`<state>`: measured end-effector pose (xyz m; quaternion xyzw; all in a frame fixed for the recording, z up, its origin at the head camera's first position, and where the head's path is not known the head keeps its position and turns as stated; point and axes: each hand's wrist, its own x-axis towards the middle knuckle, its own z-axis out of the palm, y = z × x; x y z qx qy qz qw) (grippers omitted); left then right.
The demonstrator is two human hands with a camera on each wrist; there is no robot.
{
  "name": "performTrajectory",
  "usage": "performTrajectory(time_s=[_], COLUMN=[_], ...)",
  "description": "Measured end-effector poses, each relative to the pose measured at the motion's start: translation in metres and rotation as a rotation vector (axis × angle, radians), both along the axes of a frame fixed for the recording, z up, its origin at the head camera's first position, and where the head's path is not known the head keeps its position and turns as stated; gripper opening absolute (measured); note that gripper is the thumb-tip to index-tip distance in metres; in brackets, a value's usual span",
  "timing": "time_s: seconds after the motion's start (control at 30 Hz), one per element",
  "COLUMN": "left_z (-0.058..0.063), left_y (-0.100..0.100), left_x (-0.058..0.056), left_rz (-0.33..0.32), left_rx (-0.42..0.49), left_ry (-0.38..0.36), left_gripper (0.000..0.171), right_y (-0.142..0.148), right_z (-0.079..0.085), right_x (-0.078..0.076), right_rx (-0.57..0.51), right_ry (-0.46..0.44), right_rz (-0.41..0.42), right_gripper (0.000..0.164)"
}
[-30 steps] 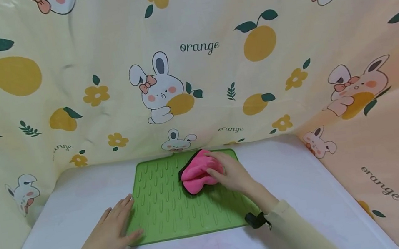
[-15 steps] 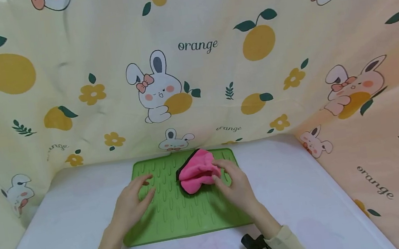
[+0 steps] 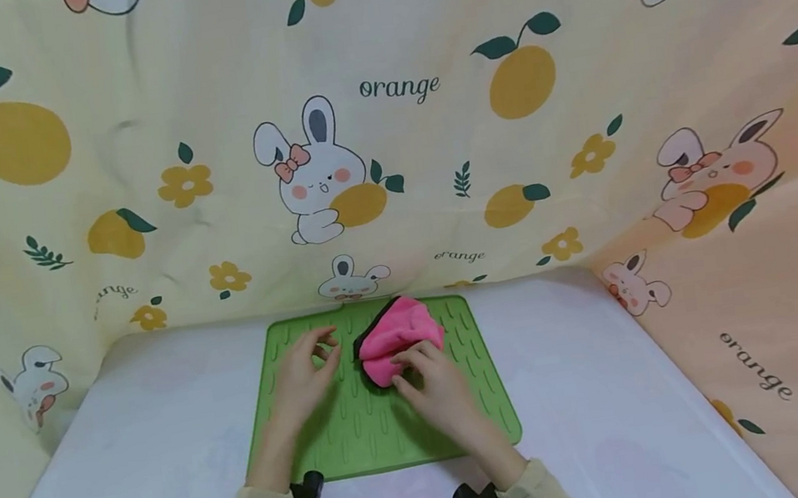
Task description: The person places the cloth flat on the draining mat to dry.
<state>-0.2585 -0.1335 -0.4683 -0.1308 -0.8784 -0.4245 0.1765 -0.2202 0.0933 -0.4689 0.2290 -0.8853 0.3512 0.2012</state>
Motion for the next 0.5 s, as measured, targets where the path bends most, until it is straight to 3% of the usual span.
performTrajectory(time_s=[0.23, 0.5], left_z=[-0.001, -0.014], left_y=[0.012, 0.023], left_x=[-0.002, -0.002], left_rz=[0.016, 0.036], left_rx=[0.026, 0.022], left_ry=[-0.118, -0.186], left_gripper=[0.032, 0.035], right_y=[-0.017, -0.025], right_z=[-0.002, -0.009], right_x=[-0.002, -0.010], right_rx=[0.141, 0.209], right_ry=[-0.044, -0.082], right_rz=[-0.061, -0.143], right_gripper=[0.021, 0.025])
